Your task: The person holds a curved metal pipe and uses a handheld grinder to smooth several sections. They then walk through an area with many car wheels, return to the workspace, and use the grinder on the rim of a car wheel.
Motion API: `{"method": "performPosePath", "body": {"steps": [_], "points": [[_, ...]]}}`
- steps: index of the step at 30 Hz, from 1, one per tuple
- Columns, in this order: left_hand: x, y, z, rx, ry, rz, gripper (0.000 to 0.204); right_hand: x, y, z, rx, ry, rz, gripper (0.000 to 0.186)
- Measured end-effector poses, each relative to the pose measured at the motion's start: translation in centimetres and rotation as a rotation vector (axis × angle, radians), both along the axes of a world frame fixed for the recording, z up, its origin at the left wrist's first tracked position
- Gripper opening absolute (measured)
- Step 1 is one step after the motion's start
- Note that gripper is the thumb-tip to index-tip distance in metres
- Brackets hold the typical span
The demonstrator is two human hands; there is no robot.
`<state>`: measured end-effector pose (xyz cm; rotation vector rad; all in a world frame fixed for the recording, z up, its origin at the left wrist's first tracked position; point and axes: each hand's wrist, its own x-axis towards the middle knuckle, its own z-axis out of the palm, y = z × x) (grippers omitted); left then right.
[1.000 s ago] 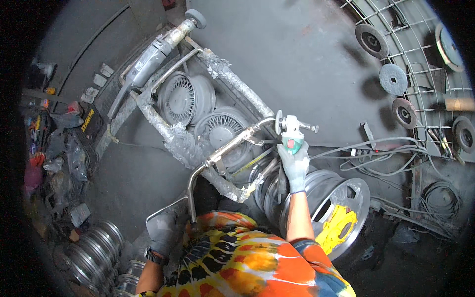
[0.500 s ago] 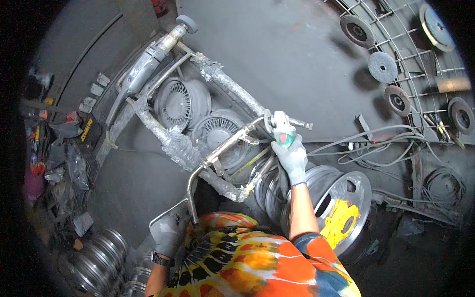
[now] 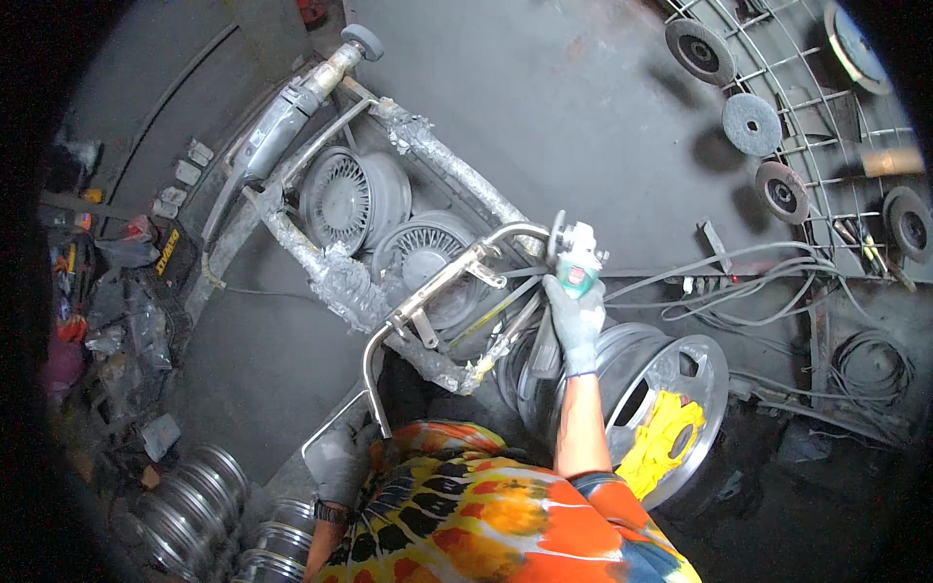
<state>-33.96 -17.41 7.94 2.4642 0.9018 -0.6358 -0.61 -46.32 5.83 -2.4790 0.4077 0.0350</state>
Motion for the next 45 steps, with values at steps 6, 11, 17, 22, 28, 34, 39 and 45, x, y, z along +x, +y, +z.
{"method": "performPosePath", "body": {"steps": [6, 11, 17, 22, 28, 34, 39, 45], "points": [[-0.2, -0.6, -0.1, 0.001, 0.025, 0.009, 0.049, 0.5, 0.1, -0.5, 0.061, 0.030, 0.036, 0.072], [-1.1, -1.3, -1.9, -0.005, 0.019, 0.077, 0.054, -1.1, -1.7, 0.5, 0.092, 0.006, -0.100, 0.078], [-1.4, -1.3, -1.9, 0.022, -0.065, 0.056, 0.054, -0.5, 0.2, -1.0, 0.130, -0.003, -0.012, 0.077], [0.3, -0.6, 0.5, 0.146, -0.051, -0.057, 0.056, 1.2, 2.2, -2.2, 0.156, 0.071, 0.112, 0.085], [1.5, 0.9, 2.1, 0.155, -0.135, -0.095, 0.054, 1.8, 1.0, -0.9, -0.033, 0.105, 0.185, 0.077], [1.7, 1.9, 2.4, 0.148, -0.166, -0.142, 0.055, -1.0, -1.3, 0.8, 0.066, -0.150, 0.039, 0.072], [2.3, 3.3, 2.7, 0.148, -0.174, -0.176, 0.056, -0.9, -2.1, 1.0, -0.040, -0.173, -0.040, 0.071], [3.4, 4.8, 4.2, 0.090, -0.182, -0.202, 0.055, 0.3, 0.3, -0.8, -0.026, -0.113, 0.094, 0.073]]}}
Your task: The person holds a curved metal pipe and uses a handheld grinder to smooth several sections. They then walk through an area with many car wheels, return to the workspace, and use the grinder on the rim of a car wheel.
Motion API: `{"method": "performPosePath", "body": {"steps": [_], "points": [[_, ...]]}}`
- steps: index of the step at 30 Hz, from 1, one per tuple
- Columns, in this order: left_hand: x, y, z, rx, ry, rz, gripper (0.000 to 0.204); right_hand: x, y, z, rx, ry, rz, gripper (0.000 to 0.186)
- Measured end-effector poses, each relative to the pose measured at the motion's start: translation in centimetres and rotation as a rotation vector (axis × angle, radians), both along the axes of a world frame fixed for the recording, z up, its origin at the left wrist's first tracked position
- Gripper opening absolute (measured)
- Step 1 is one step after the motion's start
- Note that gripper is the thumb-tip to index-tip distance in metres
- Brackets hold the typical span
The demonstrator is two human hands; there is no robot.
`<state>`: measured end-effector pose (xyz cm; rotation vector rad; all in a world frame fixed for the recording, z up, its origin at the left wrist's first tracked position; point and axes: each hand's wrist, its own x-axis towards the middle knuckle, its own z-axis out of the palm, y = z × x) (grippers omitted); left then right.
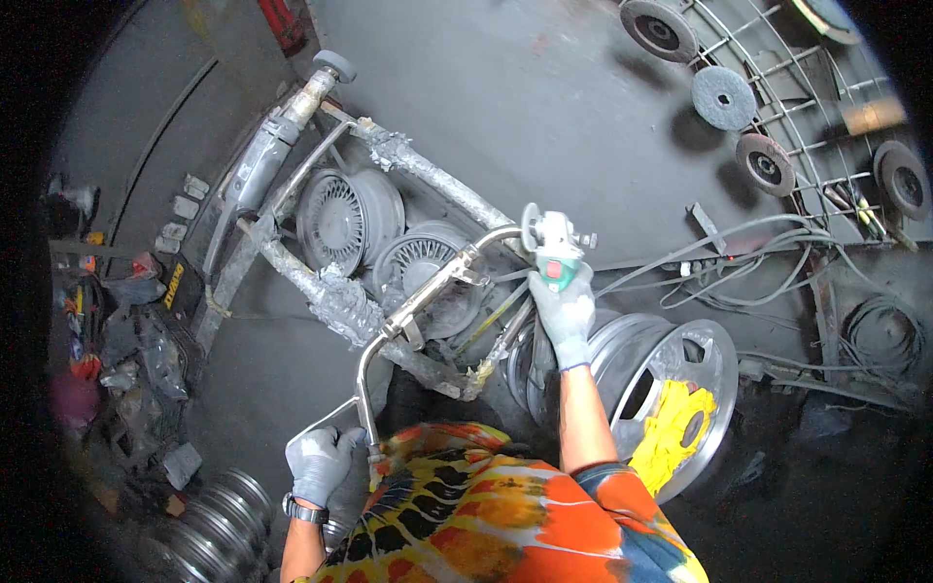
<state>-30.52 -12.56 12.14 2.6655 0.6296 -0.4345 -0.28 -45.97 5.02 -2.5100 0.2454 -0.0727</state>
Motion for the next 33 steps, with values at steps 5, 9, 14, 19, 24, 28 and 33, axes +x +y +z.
{"method": "performPosePath", "body": {"steps": [5, 9, 14, 19, 24, 28, 33], "points": [[1.7, 3.1, 1.6, -0.072, 0.084, -0.046, 0.054, 0.0, 1.5, -0.8, -0.105, 0.047, 0.122, 0.076], [2.8, 4.8, 2.1, -0.099, 0.082, -0.100, 0.051, -0.3, 1.3, 0.0, -0.102, 0.058, 0.105, 0.074], [3.8, 6.9, 2.2, -0.125, 0.123, -0.110, 0.049, 0.6, 1.1, 2.4, -0.019, 0.021, 0.016, 0.079], [4.1, 8.8, 1.3, -0.161, 0.019, -0.144, 0.043, 1.5, 1.6, 3.8, 0.030, -0.148, 0.005, 0.074], [4.7, 11.3, -0.5, -0.150, -0.065, -0.192, 0.033, 1.8, 1.4, 3.1, -0.074, -0.039, 0.090, 0.073], [4.9, 13.0, -1.7, -0.087, -0.086, -0.205, 0.025, 2.3, 0.8, 2.4, -0.175, 0.076, 0.129, 0.074], [5.4, 14.6, -4.3, -0.104, -0.260, -0.187, 0.037, 5.0, 0.1, 2.1, -0.089, -0.070, 0.106, 0.076]]}}
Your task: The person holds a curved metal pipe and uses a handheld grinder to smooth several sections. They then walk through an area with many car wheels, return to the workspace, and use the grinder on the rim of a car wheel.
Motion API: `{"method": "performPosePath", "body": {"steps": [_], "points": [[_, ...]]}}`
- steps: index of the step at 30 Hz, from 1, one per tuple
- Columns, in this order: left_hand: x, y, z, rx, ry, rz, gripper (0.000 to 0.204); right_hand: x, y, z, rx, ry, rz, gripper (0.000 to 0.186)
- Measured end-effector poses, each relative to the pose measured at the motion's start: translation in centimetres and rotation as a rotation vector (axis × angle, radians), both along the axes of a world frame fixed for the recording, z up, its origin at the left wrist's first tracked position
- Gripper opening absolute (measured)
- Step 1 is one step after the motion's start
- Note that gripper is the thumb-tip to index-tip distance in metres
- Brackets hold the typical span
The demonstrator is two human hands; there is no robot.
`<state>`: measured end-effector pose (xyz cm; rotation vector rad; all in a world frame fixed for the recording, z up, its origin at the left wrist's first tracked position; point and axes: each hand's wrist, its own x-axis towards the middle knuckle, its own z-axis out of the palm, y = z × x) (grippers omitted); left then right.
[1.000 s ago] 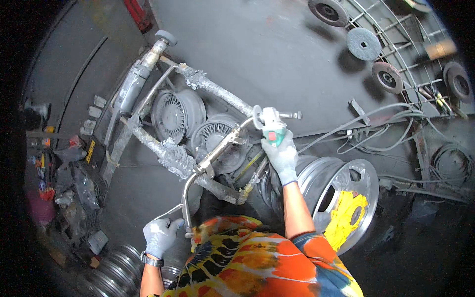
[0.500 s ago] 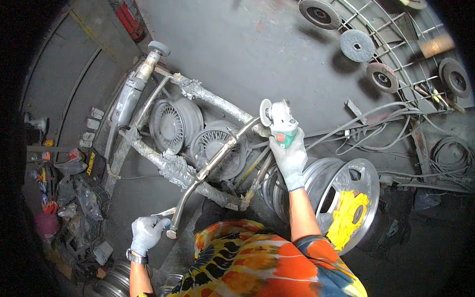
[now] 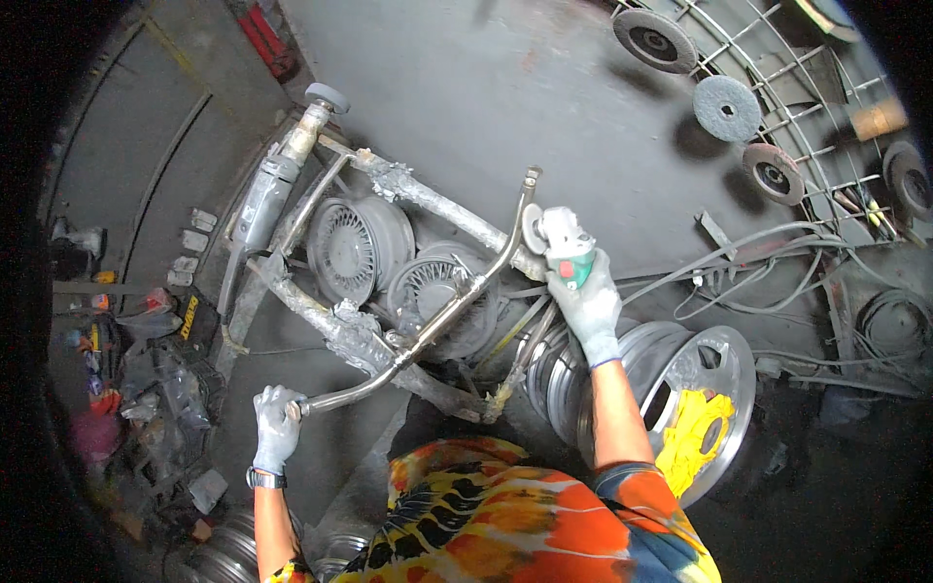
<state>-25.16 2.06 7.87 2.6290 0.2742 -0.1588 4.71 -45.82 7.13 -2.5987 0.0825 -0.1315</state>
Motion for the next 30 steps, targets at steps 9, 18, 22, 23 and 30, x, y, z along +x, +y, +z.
{"method": "performPosePath", "body": {"steps": [9, 18, 22, 23, 30], "points": [[-1.0, 2.8, -6.0, 0.046, -0.049, 0.070, 0.012, 3.5, 0.4, -0.4, -0.093, 0.087, 0.114, 0.077], [-3.6, 5.2, -14.5, -0.102, -0.063, 0.256, 0.037, 3.0, 0.7, -0.1, -0.189, 0.225, 0.286, 0.082], [-1.9, 6.3, -17.9, -0.219, -0.050, 0.285, 0.031, 7.3, 2.5, -0.1, -0.162, 0.203, 0.255, 0.082], [-1.4, 5.9, -18.4, -0.290, -0.061, 0.348, 0.029, 8.6, 2.7, -0.2, -0.176, 0.234, 0.245, 0.082], [1.5, 3.0, -18.7, -0.348, -0.056, 0.459, 0.039, 11.4, 1.9, -0.1, -0.175, 0.405, 0.319, 0.090]]}}
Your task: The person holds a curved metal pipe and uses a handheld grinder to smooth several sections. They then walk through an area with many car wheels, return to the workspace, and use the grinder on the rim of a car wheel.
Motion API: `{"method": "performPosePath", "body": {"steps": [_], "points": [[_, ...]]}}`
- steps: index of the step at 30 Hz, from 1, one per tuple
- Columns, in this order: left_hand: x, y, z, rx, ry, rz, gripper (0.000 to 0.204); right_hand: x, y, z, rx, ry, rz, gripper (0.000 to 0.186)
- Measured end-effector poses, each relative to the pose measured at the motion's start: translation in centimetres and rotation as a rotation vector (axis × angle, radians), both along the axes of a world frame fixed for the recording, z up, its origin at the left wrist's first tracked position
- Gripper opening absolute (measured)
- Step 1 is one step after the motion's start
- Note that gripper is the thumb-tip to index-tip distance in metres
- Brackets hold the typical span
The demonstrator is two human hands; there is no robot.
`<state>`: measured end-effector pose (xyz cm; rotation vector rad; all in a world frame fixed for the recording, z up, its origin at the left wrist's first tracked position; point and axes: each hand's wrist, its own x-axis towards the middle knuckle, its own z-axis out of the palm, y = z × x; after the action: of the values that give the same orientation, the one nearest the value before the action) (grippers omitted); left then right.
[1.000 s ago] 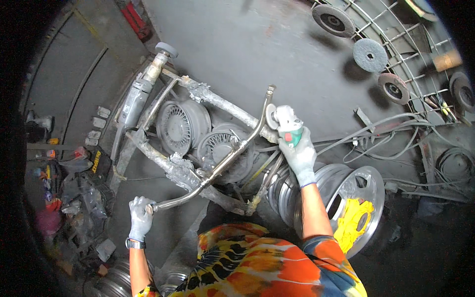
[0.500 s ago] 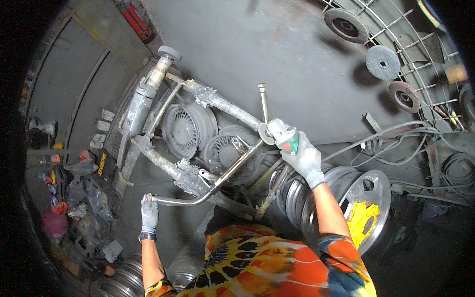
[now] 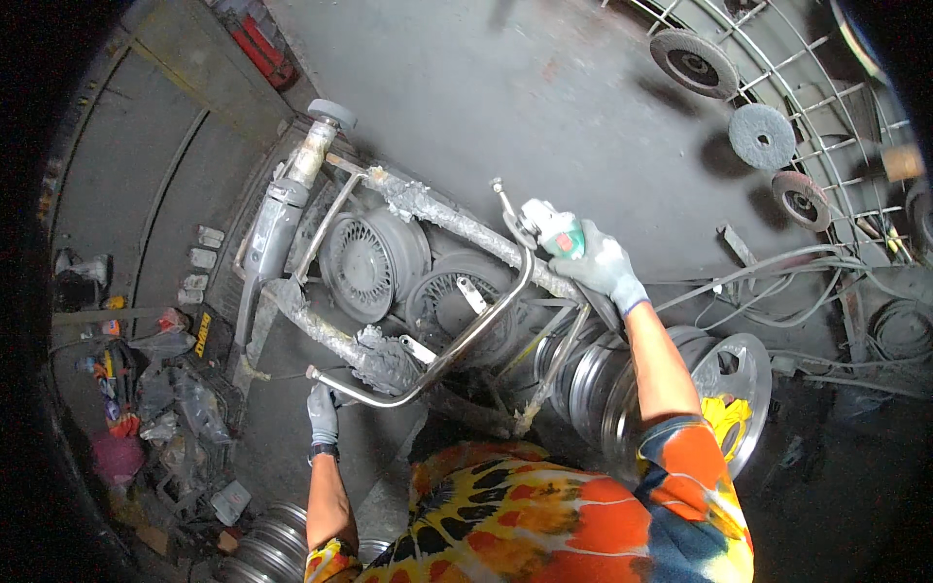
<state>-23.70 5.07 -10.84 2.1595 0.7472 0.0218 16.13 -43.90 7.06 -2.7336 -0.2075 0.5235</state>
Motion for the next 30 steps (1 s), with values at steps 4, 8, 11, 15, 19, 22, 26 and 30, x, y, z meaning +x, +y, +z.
{"method": "performPosePath", "body": {"steps": [4, 8, 11, 15, 19, 22, 26, 30], "points": [[0.3, -0.1, -1.5, -0.030, -0.015, 0.006, 0.039, -2.8, -0.9, 1.9, 0.002, 0.167, 0.039, 0.091], [0.1, 0.1, -3.2, -0.060, 0.112, 0.009, 0.041, -4.8, -0.7, 3.3, -0.044, 0.285, 0.108, 0.089], [0.0, -0.3, -4.4, -0.114, 0.169, 0.072, 0.045, -4.7, -0.3, 3.6, 0.031, 0.293, 0.110, 0.090], [0.1, -1.5, -5.8, -0.307, 0.113, 0.303, 0.052, -3.5, -0.6, 3.1, 0.159, 0.192, -0.018, 0.085], [0.0, -2.4, -6.1, -0.302, 0.189, 0.291, 0.046, -3.7, -1.1, 2.0, 0.204, 0.126, -0.216, 0.076], [-0.1, -3.0, -6.7, -0.291, 0.235, 0.232, 0.036, -6.5, -1.9, 1.3, 0.472, 0.152, -0.377, 0.064], [-1.4, -4.2, -8.3, 0.175, 0.165, -0.125, 0.025, -11.0, -3.4, 0.6, 0.666, 0.140, -0.532, 0.047], [-2.5, -5.4, -8.6, 0.381, 0.139, -0.268, 0.021, -14.7, -5.1, 0.2, 0.837, 0.172, -0.657, 0.042]]}}
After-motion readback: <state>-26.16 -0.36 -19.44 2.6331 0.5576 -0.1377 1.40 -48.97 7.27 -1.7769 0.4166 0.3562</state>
